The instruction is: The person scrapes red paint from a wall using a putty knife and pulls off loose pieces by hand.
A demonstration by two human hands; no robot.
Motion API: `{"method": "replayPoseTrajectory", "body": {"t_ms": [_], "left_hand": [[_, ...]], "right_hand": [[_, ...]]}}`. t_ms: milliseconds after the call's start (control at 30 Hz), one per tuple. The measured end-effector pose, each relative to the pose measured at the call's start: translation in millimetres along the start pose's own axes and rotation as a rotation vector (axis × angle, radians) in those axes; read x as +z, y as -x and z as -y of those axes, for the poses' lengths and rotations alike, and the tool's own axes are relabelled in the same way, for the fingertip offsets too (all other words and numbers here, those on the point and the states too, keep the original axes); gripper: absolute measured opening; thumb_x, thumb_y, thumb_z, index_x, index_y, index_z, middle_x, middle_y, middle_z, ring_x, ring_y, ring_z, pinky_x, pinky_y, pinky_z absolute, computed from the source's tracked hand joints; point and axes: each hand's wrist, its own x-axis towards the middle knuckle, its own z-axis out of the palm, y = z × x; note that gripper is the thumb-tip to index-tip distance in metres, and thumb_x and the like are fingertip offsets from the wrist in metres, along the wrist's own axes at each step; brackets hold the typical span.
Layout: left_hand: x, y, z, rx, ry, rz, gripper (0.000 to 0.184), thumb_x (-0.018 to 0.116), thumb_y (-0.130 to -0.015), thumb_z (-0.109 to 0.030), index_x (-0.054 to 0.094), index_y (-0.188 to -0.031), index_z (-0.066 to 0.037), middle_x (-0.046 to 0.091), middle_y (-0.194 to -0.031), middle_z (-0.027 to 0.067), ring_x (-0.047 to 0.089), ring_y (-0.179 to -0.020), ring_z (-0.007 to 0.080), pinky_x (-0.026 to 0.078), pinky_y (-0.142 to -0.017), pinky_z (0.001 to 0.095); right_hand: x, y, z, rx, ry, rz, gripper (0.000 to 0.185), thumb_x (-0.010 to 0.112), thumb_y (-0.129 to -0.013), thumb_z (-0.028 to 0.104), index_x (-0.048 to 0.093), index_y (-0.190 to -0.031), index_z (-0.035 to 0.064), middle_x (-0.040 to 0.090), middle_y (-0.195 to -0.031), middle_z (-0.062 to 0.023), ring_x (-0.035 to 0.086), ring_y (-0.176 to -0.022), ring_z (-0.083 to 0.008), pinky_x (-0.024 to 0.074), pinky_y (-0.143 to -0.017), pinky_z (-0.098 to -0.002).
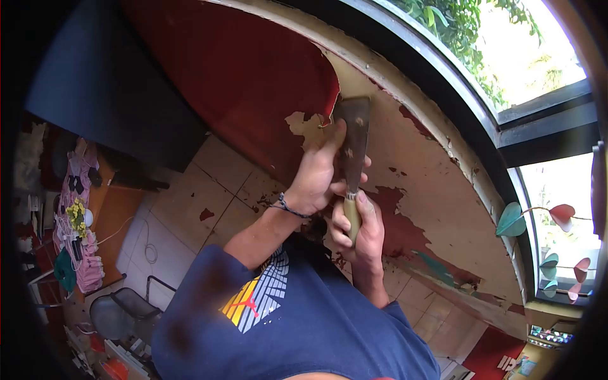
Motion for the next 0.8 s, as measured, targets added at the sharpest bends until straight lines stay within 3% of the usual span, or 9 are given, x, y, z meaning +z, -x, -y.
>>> {"method": "replayPoseTrajectory", "body": {"t_ms": [167, 233, 300, 367, 433, 633, 700, 800], "left_hand": [[9, 0, 6, 0.033, -0.084, -0.047, 0.043, 0.043, -0.090, -0.048, 0.054, -0.090, -0.007, 0.061, -0.074, 0.0079, 0.061, -0.056, 0.0140, 0.043, -0.039, 0.0202], [4, -8, 14, 0.147, -0.054, -0.016, 0.044, 0.043, -0.090, -0.049, 0.055, -0.088, -0.006, 0.062, -0.074, 0.0070, 0.061, -0.058, 0.0134, 0.047, -0.044, 0.0212], [-1, -9, 18, 0.119, -0.041, 0.069, 0.039, 0.047, -0.090, -0.046, 0.053, -0.097, -0.008, 0.058, -0.074, 0.0050, 0.060, -0.066, 0.0146, 0.050, -0.056, 0.0275], [0, -10, 16, 0.173, -0.028, 0.084, 0.041, 0.046, -0.090, -0.046, 0.053, -0.096, -0.006, 0.059, -0.074, 0.0063, 0.060, -0.064, 0.0143, 0.050, -0.055, 0.0276], [5, -5, 6, 0.169, -0.005, 0.068, 0.042, 0.045, -0.091, -0.045, 0.053, -0.098, -0.005, 0.060, -0.075, 0.0079, 0.061, -0.063, 0.0141, 0.050, -0.055, 0.0276], [3, 3, 8, 0.098, -0.040, 0.199, 0.042, 0.043, -0.092, -0.044, 0.051, -0.099, -0.003, 0.060, -0.074, 0.0091, 0.062, -0.061, 0.0158, 0.051, -0.055, 0.0263], [4, 0, 8, 0.106, -0.019, 0.127, 0.041, 0.041, -0.093, -0.042, 0.051, -0.098, -0.002, 0.061, -0.073, 0.0093, 0.062, -0.061, 0.0163, 0.051, -0.056, 0.0262], [-2, -7, -4, 0.150, -0.079, 0.267, 0.040, 0.039, -0.094, -0.041, 0.052, -0.095, -0.003, 0.061, -0.073, 0.0101, 0.062, -0.061, 0.0163, 0.051, -0.055, 0.0265]], "right_hand": [[-14, 13, -3, -0.030, -0.014, 0.075, 0.044, 0.036, -0.094, 0.032, 0.041, -0.123, -0.0002, 0.037, -0.062, -0.0003, 0.030, -0.040, -0.0050, 0.0220, -0.033, -0.0171], [-15, 17, -3, -0.180, 0.190, 0.005, 0.039, 0.039, -0.094, 0.028, 0.041, -0.122, 0.0009, 0.040, -0.066, -0.0017, 0.032, -0.043, -0.0044, 0.0236, -0.036, -0.0170], [-12, 15, -9, -0.173, 0.184, -0.041, 0.038, 0.042, -0.093, 0.025, 0.040, -0.124, 0.0033, 0.041, -0.067, -0.0021, 0.031, -0.043, -0.0042, 0.0225, -0.036, -0.0168], [-10, 7, -11, -0.239, 0.209, -0.176, 0.040, 0.042, -0.093, 0.025, 0.039, -0.128, 0.0056, 0.042, -0.068, -0.0024, 0.031, -0.043, -0.0042, 0.0222, -0.036, -0.0166], [-7, -3, -6, -0.221, 0.241, -0.110, 0.042, 0.042, -0.094, 0.026, 0.037, -0.130, 0.0063, 0.042, -0.068, -0.0022, 0.030, -0.042, -0.0041, 0.0217, -0.036, -0.0163], [2, 18, -14, -0.228, 0.219, -0.225, 0.042, 0.040, -0.094, 0.028, 0.037, -0.128, 0.0041, 0.041, -0.066, -0.0013, 0.032, -0.041, -0.0043, 0.0230, -0.035, -0.0169], [0, 12, -6, -0.217, 0.262, -0.196, 0.041, 0.039, -0.094, 0.028, 0.038, -0.127, 0.0038, 0.041, -0.065, -0.0013, 0.033, -0.042, -0.0045, 0.0235, -0.035, -0.0172], [8, 6, 0, -0.213, 0.304, -0.216, 0.038, 0.039, -0.094, 0.028, 0.040, -0.122, 0.0031, 0.041, -0.065, -0.0015, 0.034, -0.042, -0.0049, 0.0242, -0.034, -0.0179]]}}
